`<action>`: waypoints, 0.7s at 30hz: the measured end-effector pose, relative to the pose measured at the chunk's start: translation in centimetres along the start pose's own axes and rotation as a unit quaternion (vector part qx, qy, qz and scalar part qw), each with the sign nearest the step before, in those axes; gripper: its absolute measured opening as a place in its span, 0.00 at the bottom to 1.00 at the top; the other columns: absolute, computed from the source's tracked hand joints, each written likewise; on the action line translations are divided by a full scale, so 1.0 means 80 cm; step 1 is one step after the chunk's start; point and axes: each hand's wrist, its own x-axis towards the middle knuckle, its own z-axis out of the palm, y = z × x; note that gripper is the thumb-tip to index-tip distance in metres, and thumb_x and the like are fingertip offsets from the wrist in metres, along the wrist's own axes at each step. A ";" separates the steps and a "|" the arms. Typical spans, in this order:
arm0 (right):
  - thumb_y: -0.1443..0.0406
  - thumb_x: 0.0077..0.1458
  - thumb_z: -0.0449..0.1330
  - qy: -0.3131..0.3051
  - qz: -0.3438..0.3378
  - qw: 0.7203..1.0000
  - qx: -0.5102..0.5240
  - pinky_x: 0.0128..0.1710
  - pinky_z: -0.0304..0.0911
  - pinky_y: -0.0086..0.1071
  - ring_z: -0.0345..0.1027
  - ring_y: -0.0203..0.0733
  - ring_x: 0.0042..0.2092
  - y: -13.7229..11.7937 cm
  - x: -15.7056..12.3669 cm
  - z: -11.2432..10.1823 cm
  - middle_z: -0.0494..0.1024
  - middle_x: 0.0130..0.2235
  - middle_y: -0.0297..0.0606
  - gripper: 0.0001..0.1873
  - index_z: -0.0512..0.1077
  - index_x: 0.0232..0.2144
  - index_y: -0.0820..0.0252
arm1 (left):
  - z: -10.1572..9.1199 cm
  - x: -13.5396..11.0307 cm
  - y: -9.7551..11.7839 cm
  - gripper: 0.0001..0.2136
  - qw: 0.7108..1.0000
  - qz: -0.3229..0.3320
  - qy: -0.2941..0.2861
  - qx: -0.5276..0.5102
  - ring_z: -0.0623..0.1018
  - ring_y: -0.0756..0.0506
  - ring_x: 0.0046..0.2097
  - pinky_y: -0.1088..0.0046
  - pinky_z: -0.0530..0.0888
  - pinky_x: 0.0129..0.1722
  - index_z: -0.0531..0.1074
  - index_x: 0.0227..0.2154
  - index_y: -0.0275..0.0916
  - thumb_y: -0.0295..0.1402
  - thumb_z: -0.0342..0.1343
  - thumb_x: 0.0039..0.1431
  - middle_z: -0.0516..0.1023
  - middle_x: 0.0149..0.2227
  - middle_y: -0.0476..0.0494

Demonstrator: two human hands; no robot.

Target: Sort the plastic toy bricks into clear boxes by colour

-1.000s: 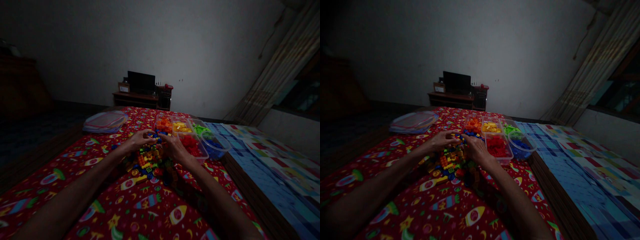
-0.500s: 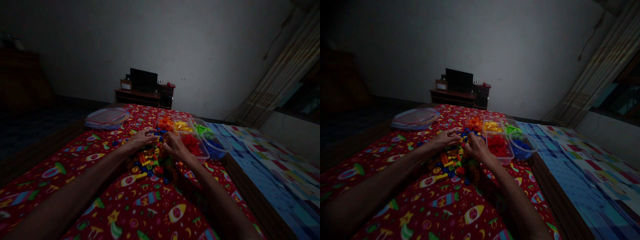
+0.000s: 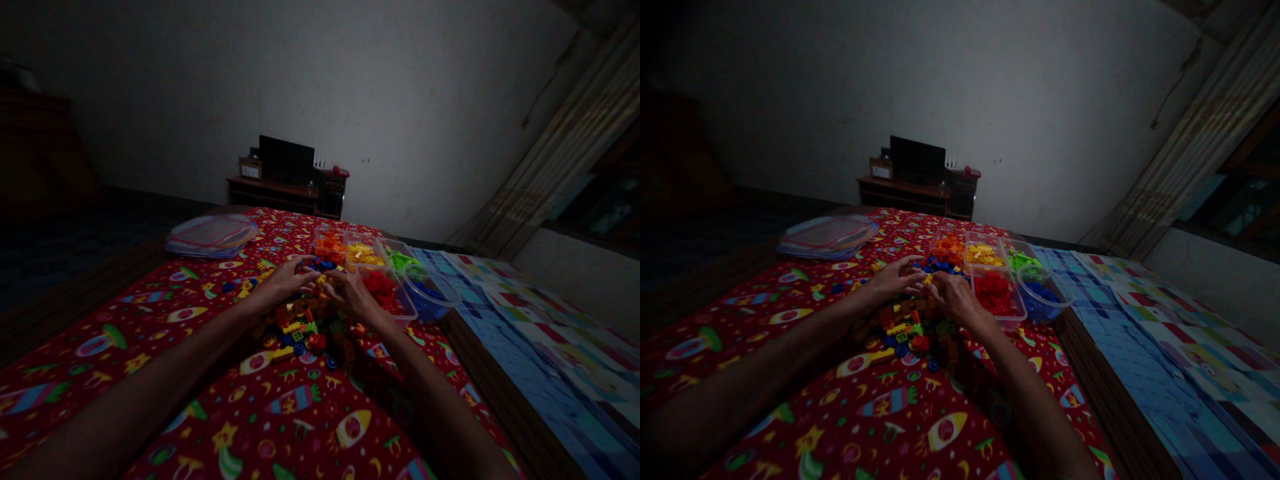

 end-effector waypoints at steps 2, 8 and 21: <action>0.64 0.59 0.52 0.033 0.015 0.998 -0.049 0.28 0.53 0.26 0.61 0.34 0.26 0.016 0.002 -0.007 0.72 0.25 0.35 0.11 0.73 0.37 0.62 | -0.004 0.002 0.006 0.25 0.999 0.018 0.023 0.031 0.81 0.43 0.34 0.66 0.78 0.33 0.68 0.48 0.37 0.46 0.59 0.50 0.79 0.39 0.41; 0.62 0.58 0.51 0.127 0.131 0.970 -0.159 0.36 0.61 0.31 0.69 0.41 0.34 0.088 0.045 -0.053 0.78 0.34 0.44 0.15 0.74 0.40 0.64 | -0.032 0.003 0.022 0.20 0.991 0.041 0.056 0.119 0.80 0.41 0.34 0.65 0.76 0.34 0.74 0.40 0.36 0.46 0.55 0.50 0.80 0.31 0.43; 0.65 0.58 0.51 0.058 0.089 0.990 -0.094 0.29 0.56 0.26 0.65 0.35 0.28 0.025 0.052 -0.026 0.75 0.26 0.37 0.13 0.75 0.28 0.62 | -0.056 0.009 0.007 0.10 0.933 0.054 -0.080 0.345 0.78 0.44 0.34 0.73 0.71 0.34 0.77 0.30 0.40 0.38 0.56 0.47 0.81 0.31 0.48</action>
